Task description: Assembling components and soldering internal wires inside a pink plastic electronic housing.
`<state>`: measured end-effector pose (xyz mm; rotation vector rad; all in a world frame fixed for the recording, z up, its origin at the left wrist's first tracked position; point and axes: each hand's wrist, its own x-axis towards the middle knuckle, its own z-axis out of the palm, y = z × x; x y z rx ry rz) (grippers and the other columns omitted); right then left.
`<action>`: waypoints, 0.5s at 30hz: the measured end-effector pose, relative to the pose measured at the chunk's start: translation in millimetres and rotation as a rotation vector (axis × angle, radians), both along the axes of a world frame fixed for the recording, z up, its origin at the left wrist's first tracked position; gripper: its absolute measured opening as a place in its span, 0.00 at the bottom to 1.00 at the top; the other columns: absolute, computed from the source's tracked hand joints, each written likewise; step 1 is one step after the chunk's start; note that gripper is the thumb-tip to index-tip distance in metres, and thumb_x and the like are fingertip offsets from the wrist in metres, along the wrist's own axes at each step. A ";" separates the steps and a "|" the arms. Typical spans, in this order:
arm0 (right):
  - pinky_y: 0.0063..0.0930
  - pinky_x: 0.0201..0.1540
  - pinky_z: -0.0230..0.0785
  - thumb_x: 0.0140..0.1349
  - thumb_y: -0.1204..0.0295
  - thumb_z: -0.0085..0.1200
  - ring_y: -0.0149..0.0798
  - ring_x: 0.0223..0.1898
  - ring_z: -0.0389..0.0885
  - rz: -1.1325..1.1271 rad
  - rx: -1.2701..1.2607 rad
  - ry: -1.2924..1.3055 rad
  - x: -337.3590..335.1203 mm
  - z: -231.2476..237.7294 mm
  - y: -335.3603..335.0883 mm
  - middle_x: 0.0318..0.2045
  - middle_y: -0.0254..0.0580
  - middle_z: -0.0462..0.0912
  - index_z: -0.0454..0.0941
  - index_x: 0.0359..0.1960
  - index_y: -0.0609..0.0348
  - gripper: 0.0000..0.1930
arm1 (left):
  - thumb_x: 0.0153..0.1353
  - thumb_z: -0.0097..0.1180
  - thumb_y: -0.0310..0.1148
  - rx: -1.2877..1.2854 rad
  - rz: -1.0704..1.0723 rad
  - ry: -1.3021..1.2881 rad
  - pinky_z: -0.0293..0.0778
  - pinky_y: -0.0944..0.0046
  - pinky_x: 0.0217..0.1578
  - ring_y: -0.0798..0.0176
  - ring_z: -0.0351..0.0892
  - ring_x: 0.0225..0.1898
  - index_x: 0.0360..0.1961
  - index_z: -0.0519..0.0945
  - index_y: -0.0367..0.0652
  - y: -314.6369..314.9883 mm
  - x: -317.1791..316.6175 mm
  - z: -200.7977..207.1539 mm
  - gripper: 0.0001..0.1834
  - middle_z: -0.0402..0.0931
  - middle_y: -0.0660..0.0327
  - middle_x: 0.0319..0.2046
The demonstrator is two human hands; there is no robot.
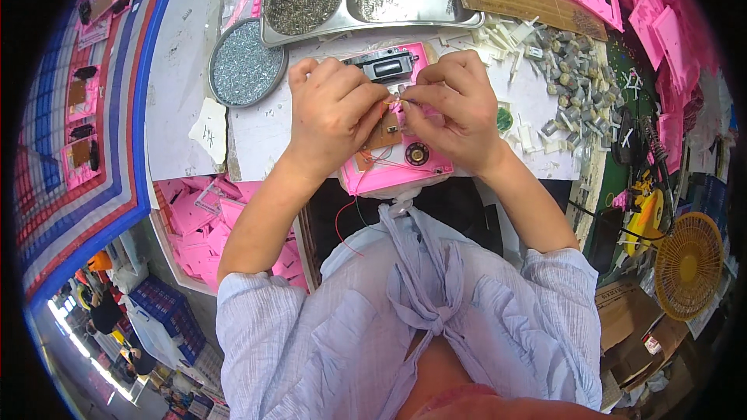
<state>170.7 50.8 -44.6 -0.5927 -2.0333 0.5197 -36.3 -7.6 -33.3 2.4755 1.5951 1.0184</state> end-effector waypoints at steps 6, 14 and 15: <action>0.36 0.41 0.72 0.43 0.76 0.69 0.45 0.38 0.77 0.003 0.011 -0.001 -4.3 0.4 3.3 0.33 0.36 0.82 0.85 0.30 0.55 0.10 | 0.53 0.70 0.34 -0.196 0.015 0.138 0.59 0.51 0.49 0.59 0.74 0.39 0.30 0.82 0.49 -4.5 0.2 18.3 0.07 0.74 0.66 0.30; 0.35 0.42 0.71 0.44 0.76 0.68 0.45 0.38 0.76 -0.061 0.008 -0.016 -3.6 -0.1 7.0 0.32 0.35 0.83 0.84 0.29 0.55 0.09 | 0.52 0.71 0.33 0.109 0.109 0.102 0.57 0.53 0.49 0.63 0.75 0.34 0.30 0.82 0.50 -4.9 -3.7 3.3 0.07 0.76 0.68 0.27; 0.35 0.42 0.71 0.44 0.77 0.68 0.45 0.38 0.76 -0.068 0.001 -0.018 -3.8 0.3 7.1 0.32 0.35 0.83 0.84 0.29 0.55 0.09 | 0.52 0.71 0.32 0.125 0.108 0.092 0.57 0.54 0.49 0.63 0.76 0.33 0.29 0.83 0.51 -6.2 -5.0 1.5 0.07 0.77 0.68 0.27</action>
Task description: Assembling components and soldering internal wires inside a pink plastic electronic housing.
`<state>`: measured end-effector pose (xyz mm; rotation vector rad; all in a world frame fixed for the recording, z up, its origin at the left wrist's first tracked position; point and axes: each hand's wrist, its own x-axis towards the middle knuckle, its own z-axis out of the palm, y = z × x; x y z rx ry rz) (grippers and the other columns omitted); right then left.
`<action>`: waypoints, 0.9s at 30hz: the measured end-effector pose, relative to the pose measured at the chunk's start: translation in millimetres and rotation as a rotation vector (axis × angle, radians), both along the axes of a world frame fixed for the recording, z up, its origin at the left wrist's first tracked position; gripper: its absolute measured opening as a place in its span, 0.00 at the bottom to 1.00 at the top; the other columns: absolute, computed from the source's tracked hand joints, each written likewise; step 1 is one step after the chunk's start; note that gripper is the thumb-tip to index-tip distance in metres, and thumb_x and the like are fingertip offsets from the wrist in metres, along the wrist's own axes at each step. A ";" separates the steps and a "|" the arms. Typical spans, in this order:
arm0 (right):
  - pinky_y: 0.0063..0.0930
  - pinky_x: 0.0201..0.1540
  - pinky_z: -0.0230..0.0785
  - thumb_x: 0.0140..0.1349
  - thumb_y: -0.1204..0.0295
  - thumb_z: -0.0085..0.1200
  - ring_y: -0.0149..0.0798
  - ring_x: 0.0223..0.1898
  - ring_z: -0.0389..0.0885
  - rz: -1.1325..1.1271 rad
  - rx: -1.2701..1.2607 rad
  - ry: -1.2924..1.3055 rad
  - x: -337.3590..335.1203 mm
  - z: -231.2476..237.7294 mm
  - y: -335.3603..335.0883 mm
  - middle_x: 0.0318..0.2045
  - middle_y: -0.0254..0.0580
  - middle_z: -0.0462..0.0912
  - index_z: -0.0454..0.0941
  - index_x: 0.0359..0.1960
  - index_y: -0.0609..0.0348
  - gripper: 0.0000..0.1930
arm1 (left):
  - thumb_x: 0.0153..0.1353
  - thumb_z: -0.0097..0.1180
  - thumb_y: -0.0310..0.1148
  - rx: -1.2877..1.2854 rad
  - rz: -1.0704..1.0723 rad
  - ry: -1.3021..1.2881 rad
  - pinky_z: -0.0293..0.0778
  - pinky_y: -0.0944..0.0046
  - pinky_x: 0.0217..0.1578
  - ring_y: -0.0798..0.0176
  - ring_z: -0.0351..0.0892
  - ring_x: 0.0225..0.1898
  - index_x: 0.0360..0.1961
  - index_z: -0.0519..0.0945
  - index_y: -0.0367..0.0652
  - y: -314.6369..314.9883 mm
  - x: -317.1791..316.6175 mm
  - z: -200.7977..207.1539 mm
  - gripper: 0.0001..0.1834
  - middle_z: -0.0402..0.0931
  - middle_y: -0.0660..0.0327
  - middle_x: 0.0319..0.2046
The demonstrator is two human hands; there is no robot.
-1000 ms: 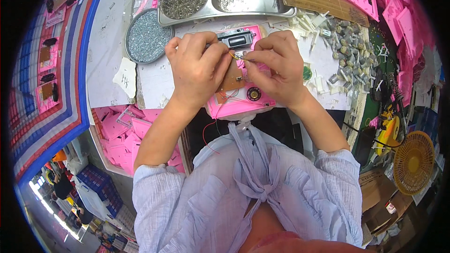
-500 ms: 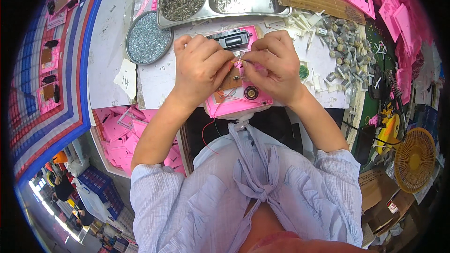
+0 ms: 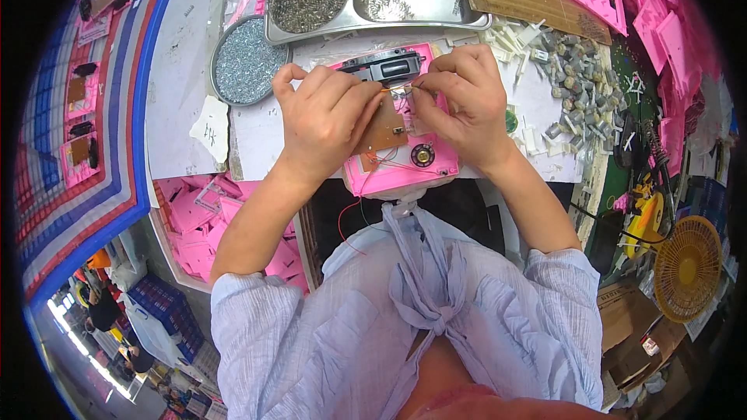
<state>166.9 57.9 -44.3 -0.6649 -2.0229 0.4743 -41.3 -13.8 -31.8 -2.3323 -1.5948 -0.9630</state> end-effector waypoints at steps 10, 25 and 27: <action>0.36 0.42 0.70 0.45 0.78 0.68 0.46 0.38 0.75 -0.067 -0.070 -0.016 9.2 -8.5 -0.4 0.31 0.36 0.83 0.83 0.29 0.56 0.09 | 0.56 0.68 0.26 -0.064 0.330 -0.429 0.63 0.54 0.52 0.58 0.77 0.35 0.40 0.84 0.43 -31.2 -14.4 -24.8 0.10 0.78 0.62 0.32; 0.35 0.44 0.69 0.48 0.77 0.68 0.42 0.38 0.77 0.007 -0.317 0.157 16.6 -8.9 -9.0 0.34 0.38 0.84 0.86 0.33 0.56 0.09 | 0.62 0.64 0.23 -0.650 -0.074 -0.743 0.79 0.64 0.29 0.61 0.85 0.26 0.43 0.85 0.37 10.9 38.0 15.4 0.09 0.84 0.54 0.30; 0.33 0.45 0.69 0.50 0.78 0.68 0.41 0.39 0.77 0.014 -0.362 0.200 30.8 -6.6 -7.4 0.34 0.39 0.84 0.86 0.34 0.57 0.08 | 0.65 0.63 0.24 -0.720 -0.021 -0.771 0.77 0.67 0.24 0.69 0.83 0.24 0.42 0.85 0.36 11.8 37.2 20.8 0.06 0.83 0.59 0.28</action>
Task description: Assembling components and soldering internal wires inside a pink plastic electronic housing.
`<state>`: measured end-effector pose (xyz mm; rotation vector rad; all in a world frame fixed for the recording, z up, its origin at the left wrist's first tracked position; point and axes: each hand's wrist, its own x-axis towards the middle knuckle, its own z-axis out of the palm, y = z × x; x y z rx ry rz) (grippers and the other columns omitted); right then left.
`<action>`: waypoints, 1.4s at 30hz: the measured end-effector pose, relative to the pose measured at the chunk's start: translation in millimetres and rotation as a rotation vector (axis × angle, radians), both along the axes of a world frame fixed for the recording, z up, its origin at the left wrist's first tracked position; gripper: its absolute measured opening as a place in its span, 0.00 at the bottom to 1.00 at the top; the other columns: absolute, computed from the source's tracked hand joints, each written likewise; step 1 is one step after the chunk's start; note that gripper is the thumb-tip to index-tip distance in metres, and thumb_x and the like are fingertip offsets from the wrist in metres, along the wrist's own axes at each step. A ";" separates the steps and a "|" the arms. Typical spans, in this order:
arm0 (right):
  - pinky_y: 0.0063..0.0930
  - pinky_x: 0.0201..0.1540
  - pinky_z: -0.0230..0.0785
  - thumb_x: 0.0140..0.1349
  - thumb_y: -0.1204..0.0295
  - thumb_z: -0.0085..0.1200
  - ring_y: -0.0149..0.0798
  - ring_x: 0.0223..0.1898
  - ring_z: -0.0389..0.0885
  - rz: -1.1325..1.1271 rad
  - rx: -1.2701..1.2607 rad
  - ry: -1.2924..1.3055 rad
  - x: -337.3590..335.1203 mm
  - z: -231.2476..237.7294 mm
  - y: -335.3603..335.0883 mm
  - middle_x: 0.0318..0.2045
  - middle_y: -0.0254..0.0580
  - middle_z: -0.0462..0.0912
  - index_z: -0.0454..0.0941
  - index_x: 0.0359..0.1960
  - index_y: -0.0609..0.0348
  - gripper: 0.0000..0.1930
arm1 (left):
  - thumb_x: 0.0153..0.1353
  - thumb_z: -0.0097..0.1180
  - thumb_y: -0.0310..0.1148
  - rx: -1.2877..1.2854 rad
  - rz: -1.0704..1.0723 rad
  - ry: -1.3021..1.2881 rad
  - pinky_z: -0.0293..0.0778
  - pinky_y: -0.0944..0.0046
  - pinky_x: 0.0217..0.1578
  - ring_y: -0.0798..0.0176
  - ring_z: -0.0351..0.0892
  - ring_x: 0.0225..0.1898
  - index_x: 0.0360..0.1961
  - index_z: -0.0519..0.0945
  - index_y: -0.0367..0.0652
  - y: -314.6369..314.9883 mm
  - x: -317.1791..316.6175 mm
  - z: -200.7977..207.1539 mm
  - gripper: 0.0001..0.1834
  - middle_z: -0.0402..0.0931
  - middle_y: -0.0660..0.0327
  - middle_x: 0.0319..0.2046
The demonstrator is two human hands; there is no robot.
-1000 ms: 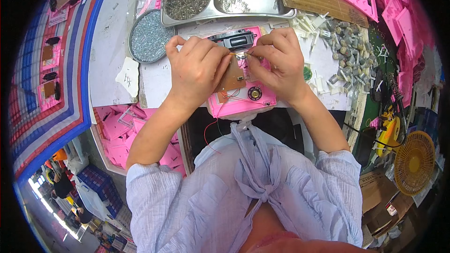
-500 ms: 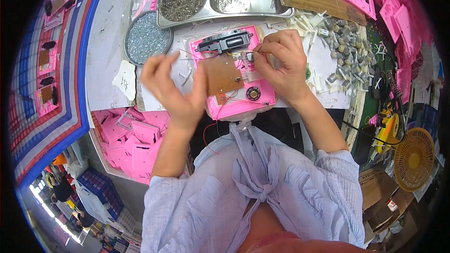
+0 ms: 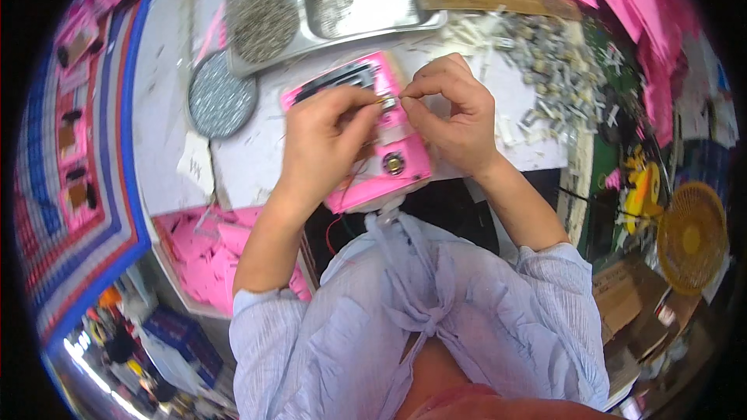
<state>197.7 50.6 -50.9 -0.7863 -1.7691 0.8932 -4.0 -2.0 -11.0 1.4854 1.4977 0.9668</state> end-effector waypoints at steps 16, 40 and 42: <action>0.27 0.32 0.67 0.75 0.66 0.56 0.28 0.28 0.71 -0.907 -0.320 0.572 322.7 35.9 -34.6 0.30 0.34 0.77 0.76 0.59 0.62 0.17 | 0.65 0.64 0.23 0.048 0.062 -0.151 0.79 0.72 0.30 0.74 0.84 0.29 0.39 0.86 0.34 -4.2 -2.8 -7.5 0.04 0.84 0.62 0.29; 0.22 0.32 0.66 0.57 0.83 0.68 0.28 0.29 0.76 0.017 -0.332 0.057 69.4 21.1 -58.4 0.31 0.40 0.83 0.81 0.44 0.64 0.14 | 0.46 0.73 0.29 0.405 0.004 0.525 0.65 0.57 0.48 0.53 0.67 0.47 0.29 0.86 0.45 1.3 7.3 -20.6 0.08 0.74 0.57 0.48; 0.22 0.31 0.65 0.58 0.82 0.68 0.28 0.28 0.76 0.014 -0.314 0.041 68.0 18.5 -56.9 0.30 0.40 0.82 0.81 0.44 0.64 0.13 | 0.46 0.73 0.29 0.408 0.002 0.542 0.65 0.57 0.48 0.53 0.67 0.47 0.29 0.86 0.45 0.8 7.1 -20.5 0.08 0.74 0.58 0.48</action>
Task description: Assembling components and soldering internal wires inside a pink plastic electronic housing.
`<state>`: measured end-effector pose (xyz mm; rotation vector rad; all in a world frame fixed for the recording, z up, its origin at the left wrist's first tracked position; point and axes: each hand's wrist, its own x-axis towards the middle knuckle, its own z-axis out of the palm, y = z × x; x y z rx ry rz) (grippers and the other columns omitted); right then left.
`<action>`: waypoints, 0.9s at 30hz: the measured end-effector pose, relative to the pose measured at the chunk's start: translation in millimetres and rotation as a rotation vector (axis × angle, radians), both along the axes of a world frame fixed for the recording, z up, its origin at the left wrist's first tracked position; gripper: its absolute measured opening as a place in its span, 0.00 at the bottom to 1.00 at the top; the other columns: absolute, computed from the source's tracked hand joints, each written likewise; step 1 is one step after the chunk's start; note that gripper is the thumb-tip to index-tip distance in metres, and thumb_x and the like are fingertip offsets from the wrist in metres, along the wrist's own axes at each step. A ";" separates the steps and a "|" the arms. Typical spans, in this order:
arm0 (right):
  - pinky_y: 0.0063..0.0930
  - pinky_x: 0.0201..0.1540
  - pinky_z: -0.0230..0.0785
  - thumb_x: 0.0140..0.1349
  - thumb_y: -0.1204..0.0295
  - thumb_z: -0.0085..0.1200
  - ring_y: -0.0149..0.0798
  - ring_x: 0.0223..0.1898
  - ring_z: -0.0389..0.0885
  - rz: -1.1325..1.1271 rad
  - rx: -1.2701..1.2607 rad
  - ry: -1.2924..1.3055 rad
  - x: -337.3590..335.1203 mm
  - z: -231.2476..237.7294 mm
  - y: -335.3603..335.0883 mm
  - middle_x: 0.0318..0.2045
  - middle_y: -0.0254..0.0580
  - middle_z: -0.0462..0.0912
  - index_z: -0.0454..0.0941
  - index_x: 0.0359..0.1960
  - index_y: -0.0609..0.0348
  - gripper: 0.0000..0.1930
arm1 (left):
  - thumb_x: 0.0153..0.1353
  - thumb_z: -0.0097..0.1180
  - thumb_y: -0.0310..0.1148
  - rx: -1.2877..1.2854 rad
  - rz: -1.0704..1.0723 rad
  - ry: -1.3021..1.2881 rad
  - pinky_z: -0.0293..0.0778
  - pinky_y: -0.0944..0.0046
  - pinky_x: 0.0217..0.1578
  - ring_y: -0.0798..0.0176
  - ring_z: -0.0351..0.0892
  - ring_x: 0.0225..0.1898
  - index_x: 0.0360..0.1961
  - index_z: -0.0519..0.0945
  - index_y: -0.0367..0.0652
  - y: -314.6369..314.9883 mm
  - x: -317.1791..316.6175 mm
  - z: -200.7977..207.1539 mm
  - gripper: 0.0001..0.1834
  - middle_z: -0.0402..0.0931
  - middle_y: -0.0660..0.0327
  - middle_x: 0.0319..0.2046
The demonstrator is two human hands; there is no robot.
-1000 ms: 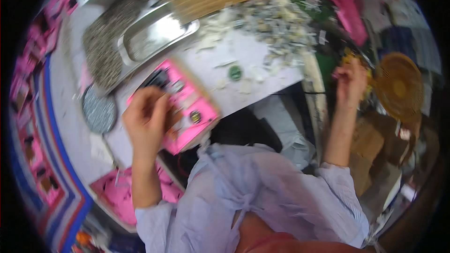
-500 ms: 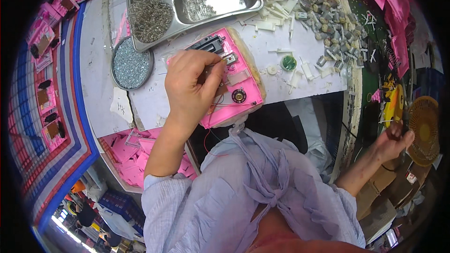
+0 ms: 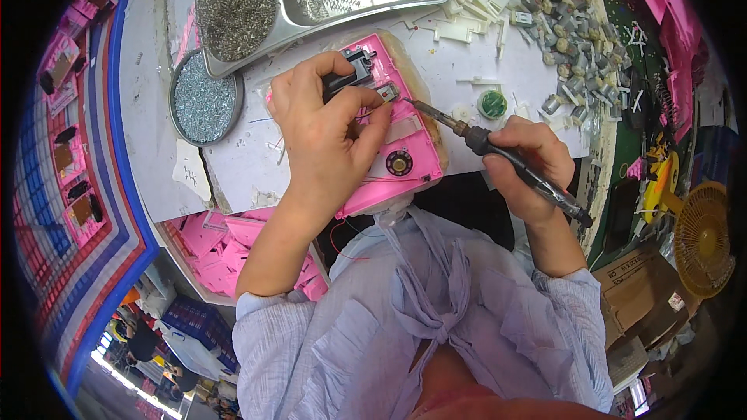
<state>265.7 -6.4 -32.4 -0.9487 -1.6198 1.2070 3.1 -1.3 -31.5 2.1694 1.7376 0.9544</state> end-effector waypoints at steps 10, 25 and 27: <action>0.21 0.29 0.66 0.58 0.80 0.69 0.29 0.27 0.76 -0.004 0.039 -0.005 -4.4 -5.0 3.3 0.31 0.41 0.83 0.80 0.44 0.64 0.13 | 0.47 0.73 0.31 -0.024 0.011 -0.017 0.60 0.53 0.50 0.52 0.69 0.49 0.28 0.87 0.49 1.5 1.6 -0.9 0.07 0.77 0.60 0.49; 0.21 0.28 0.64 0.58 0.78 0.70 0.28 0.26 0.75 -0.020 0.041 -0.018 -6.8 -7.9 2.4 0.29 0.40 0.82 0.80 0.44 0.63 0.13 | 0.47 0.73 0.30 -0.013 0.002 0.046 0.64 0.56 0.49 0.54 0.67 0.47 0.29 0.87 0.46 1.5 0.8 1.4 0.08 0.76 0.58 0.49; 0.21 0.28 0.63 0.58 0.79 0.70 0.28 0.25 0.75 -0.016 0.051 -0.027 -6.6 -8.0 3.0 0.29 0.39 0.82 0.80 0.44 0.63 0.14 | 0.47 0.73 0.30 -0.011 -0.002 0.049 0.63 0.56 0.49 0.54 0.68 0.47 0.29 0.87 0.46 1.7 0.5 1.4 0.08 0.76 0.58 0.49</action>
